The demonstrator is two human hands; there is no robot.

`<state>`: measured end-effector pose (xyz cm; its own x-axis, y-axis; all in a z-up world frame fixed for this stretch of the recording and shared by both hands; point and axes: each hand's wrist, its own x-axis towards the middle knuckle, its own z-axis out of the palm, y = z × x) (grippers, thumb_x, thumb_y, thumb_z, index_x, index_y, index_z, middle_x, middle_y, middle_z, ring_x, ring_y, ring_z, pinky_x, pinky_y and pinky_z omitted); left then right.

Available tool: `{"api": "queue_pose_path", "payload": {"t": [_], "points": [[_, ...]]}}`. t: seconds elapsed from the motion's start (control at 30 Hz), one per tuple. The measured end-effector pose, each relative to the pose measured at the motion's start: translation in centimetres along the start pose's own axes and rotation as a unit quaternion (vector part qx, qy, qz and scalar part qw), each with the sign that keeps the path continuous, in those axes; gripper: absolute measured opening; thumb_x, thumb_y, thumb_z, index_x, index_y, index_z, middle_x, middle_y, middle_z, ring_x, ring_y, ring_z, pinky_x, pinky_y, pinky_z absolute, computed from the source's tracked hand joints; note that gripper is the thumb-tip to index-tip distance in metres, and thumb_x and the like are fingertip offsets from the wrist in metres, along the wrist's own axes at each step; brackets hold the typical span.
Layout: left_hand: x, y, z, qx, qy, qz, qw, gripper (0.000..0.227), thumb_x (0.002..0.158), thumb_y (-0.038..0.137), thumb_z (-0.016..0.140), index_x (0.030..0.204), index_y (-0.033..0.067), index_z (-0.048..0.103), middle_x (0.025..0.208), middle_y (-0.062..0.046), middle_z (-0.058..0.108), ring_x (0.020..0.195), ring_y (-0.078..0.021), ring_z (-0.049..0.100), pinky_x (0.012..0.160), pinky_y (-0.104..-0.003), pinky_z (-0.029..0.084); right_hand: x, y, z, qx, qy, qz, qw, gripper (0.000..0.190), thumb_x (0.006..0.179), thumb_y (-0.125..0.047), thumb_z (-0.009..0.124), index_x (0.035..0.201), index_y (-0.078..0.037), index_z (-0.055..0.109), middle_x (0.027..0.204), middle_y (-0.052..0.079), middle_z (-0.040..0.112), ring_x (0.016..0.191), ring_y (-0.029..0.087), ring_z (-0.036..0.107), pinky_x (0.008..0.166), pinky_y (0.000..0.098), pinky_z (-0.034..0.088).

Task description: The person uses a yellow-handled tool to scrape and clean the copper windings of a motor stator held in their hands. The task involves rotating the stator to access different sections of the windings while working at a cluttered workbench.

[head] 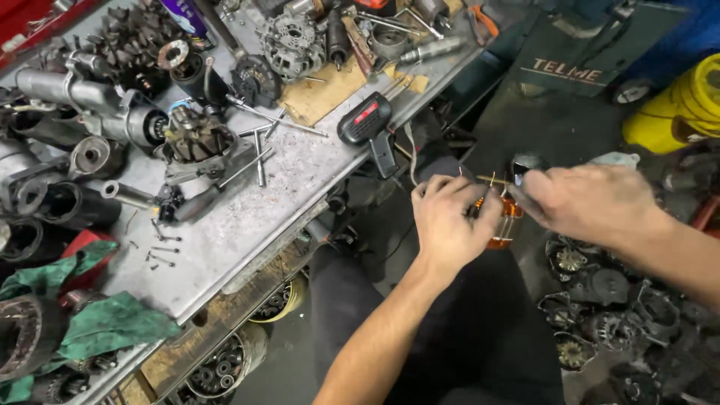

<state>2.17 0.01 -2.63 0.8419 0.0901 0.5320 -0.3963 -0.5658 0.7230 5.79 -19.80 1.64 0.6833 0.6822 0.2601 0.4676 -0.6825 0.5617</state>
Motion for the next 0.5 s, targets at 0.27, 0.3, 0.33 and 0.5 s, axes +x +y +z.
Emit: {"api": "queue_pose_path", "payload": {"t": [0.27, 0.3, 0.33, 0.5], "points": [[-0.2, -0.2, -0.3, 0.018, 0.005, -0.013, 1.000, 0.017, 0.083, 0.023, 0.068, 0.090, 0.0104, 0.077, 0.092, 0.001, 0.071, 0.094, -0.0224, 0.061, 0.095, -0.043, 0.038, 0.6, 1.0, 2.3, 0.015, -0.136, 0.058, 0.989, 0.029, 0.103, -0.048, 0.051, 0.091, -0.021, 0.056, 0.062, -0.002, 0.065, 0.042, 0.019, 0.059, 0.040, 0.0348, 0.042], [-0.4, 0.1, -0.1, 0.011, 0.012, -0.018, 1.000, 0.015, 0.084, 0.022, 0.068, 0.090, 0.0107, 0.077, 0.088, 0.003, 0.071, 0.094, -0.0207, 0.061, 0.097, -0.041, 0.038, 0.3, 1.4, 2.4, -0.004, -0.188, 0.072, 0.980, 0.032, 0.108, -0.051, 0.043, 0.098, -0.024, 0.055, 0.059, -0.006, 0.063, 0.038, 0.016, 0.057, 0.037, 0.0312, 0.040], [-0.6, 0.3, -0.2, 0.008, 0.005, -0.017, 1.000, 0.015, 0.084, 0.022, 0.068, 0.090, 0.0107, 0.077, 0.088, 0.003, 0.071, 0.094, -0.0207, 0.061, 0.097, -0.041, 0.038, -0.1, 1.7, 1.8, -0.003, -0.193, 0.077, 0.978, 0.032, 0.108, -0.051, 0.043, 0.098, -0.024, 0.055, 0.059, -0.006, 0.063, 0.038, 0.016, 0.057, 0.037, 0.0312, 0.040], [-0.6, 0.4, 0.1, 0.020, 0.005, -0.008, 1.000, 0.015, 0.083, 0.022, 0.069, 0.085, 0.0088, 0.075, 0.086, 0.002, 0.069, 0.096, -0.0229, 0.061, 0.099, -0.045, 0.038, -1.9, 0.5, 4.1, 0.055, -0.133, 0.033, 0.989, 0.028, 0.099, -0.046, 0.055, 0.092, -0.019, 0.055, 0.066, 0.004, 0.064, 0.046, 0.024, 0.063, 0.044, 0.0395, 0.048]]}}
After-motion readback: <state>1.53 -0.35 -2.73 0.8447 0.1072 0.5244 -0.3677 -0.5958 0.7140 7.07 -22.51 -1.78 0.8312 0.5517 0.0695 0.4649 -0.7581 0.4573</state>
